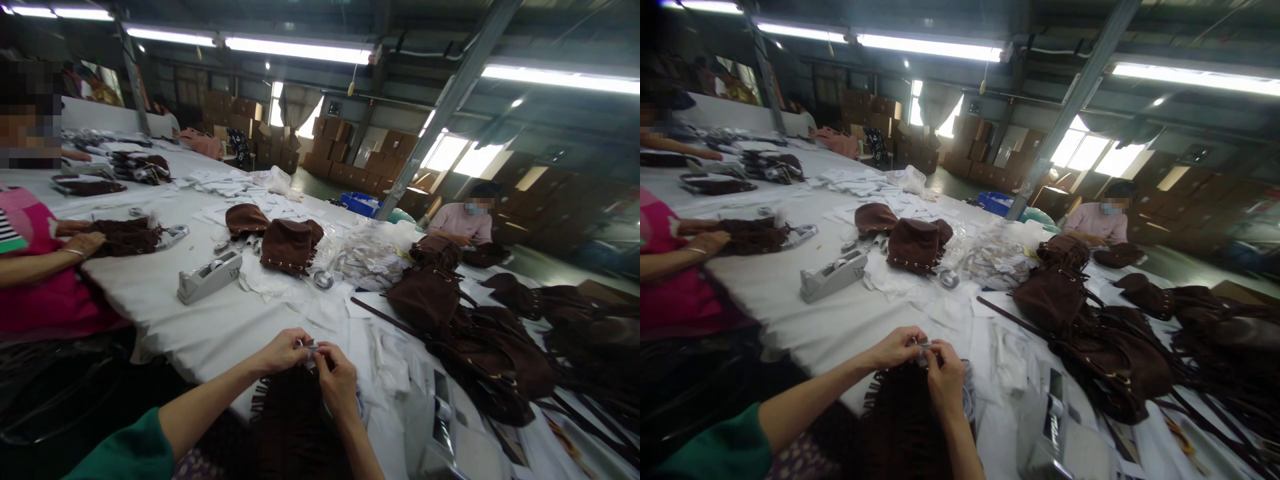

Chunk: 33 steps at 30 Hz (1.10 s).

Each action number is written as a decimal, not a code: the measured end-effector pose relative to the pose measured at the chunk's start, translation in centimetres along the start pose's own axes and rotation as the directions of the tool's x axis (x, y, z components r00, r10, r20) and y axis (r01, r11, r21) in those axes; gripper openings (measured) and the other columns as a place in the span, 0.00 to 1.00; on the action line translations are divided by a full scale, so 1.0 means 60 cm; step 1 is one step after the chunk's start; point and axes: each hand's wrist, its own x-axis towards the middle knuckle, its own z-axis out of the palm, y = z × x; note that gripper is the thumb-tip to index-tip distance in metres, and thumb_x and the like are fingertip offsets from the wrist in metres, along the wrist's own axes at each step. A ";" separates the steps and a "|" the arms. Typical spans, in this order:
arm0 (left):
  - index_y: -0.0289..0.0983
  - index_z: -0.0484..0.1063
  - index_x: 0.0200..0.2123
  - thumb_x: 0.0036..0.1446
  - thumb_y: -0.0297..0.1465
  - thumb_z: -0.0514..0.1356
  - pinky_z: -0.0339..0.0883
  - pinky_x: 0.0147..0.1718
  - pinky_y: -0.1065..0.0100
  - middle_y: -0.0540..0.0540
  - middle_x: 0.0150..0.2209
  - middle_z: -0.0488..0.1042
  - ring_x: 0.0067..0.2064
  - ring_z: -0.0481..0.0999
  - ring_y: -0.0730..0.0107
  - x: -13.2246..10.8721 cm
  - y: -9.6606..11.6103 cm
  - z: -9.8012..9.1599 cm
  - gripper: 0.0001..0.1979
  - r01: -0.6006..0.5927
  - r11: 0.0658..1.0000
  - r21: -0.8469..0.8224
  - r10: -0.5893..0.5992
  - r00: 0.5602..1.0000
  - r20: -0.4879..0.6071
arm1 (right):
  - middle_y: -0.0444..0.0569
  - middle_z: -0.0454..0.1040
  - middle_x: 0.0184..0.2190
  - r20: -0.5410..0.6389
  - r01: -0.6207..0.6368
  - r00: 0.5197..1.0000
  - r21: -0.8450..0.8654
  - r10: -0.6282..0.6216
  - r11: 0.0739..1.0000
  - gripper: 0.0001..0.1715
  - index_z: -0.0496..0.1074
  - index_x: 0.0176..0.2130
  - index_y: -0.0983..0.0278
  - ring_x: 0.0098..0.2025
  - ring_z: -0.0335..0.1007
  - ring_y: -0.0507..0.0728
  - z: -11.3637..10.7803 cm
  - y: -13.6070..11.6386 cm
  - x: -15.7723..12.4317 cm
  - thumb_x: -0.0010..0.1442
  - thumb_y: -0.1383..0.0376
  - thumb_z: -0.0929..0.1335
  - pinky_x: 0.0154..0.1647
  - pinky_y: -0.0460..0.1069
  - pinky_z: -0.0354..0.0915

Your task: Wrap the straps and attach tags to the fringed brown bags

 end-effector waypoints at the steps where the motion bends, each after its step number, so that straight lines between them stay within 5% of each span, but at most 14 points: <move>1: 0.36 0.69 0.27 0.48 0.33 0.61 0.54 0.21 0.74 0.53 0.20 0.68 0.22 0.65 0.74 -0.002 0.002 -0.001 0.06 0.004 1.000 -0.001 -0.004 1.000 0.004 | 0.50 0.77 0.37 0.000 -0.027 1.000 0.013 0.027 1.000 0.07 0.74 0.31 0.62 0.39 0.72 0.58 -0.001 0.000 0.002 0.55 0.61 0.67 0.41 0.50 0.66; 10: 0.38 0.63 0.29 0.50 0.40 0.63 0.54 0.23 0.75 0.54 0.24 0.65 0.25 0.64 0.76 -0.010 0.009 -0.003 0.14 0.103 0.958 -0.266 -0.067 0.987 0.143 | 0.43 0.74 0.20 -0.021 -0.205 0.978 0.062 0.206 0.977 0.14 0.76 0.35 0.63 0.22 0.68 0.54 0.008 0.007 0.008 0.53 0.56 0.70 0.24 0.47 0.65; 14: 0.37 0.62 0.29 0.49 0.40 0.63 0.56 0.24 0.74 0.53 0.25 0.67 0.25 0.65 0.76 -0.002 -0.008 0.000 0.15 0.163 0.916 -0.366 -0.114 0.982 0.153 | 0.50 0.78 0.35 0.035 0.074 0.997 -0.026 -0.073 0.997 0.13 0.76 0.41 0.62 0.36 0.75 0.57 0.004 0.024 0.002 0.60 0.60 0.66 0.39 0.51 0.71; 18: 0.37 0.63 0.28 0.48 0.37 0.63 0.54 0.23 0.74 0.54 0.22 0.66 0.23 0.63 0.77 0.002 -0.013 -0.002 0.13 0.166 0.904 -0.394 -0.121 0.983 0.137 | 0.52 0.74 0.49 0.194 0.374 0.918 -0.134 -0.346 0.918 0.18 0.71 0.52 0.58 0.50 0.70 0.59 -0.016 0.044 0.005 0.63 0.64 0.64 0.52 0.55 0.67; 26: 0.36 0.63 0.24 0.43 0.33 0.64 0.48 0.19 0.74 0.56 0.18 0.63 0.19 0.60 0.79 0.004 -0.012 0.005 0.11 0.170 0.901 -0.399 -0.148 0.985 0.084 | 0.53 0.74 0.47 0.355 0.565 0.816 -0.321 -0.457 0.760 0.17 0.70 0.53 0.59 0.44 0.71 0.59 -0.027 0.043 0.013 0.65 0.65 0.62 0.46 0.53 0.69; 33: 0.36 0.62 0.22 0.41 0.36 0.66 0.51 0.20 0.75 0.57 0.17 0.63 0.19 0.59 0.80 0.006 -0.021 0.018 0.14 0.145 0.881 -0.450 -0.167 0.986 -0.008 | 0.56 0.73 0.46 0.360 0.654 0.754 -0.477 -0.549 0.587 0.17 0.68 0.52 0.63 0.40 0.71 0.58 -0.019 0.046 0.014 0.66 0.67 0.60 0.40 0.52 0.70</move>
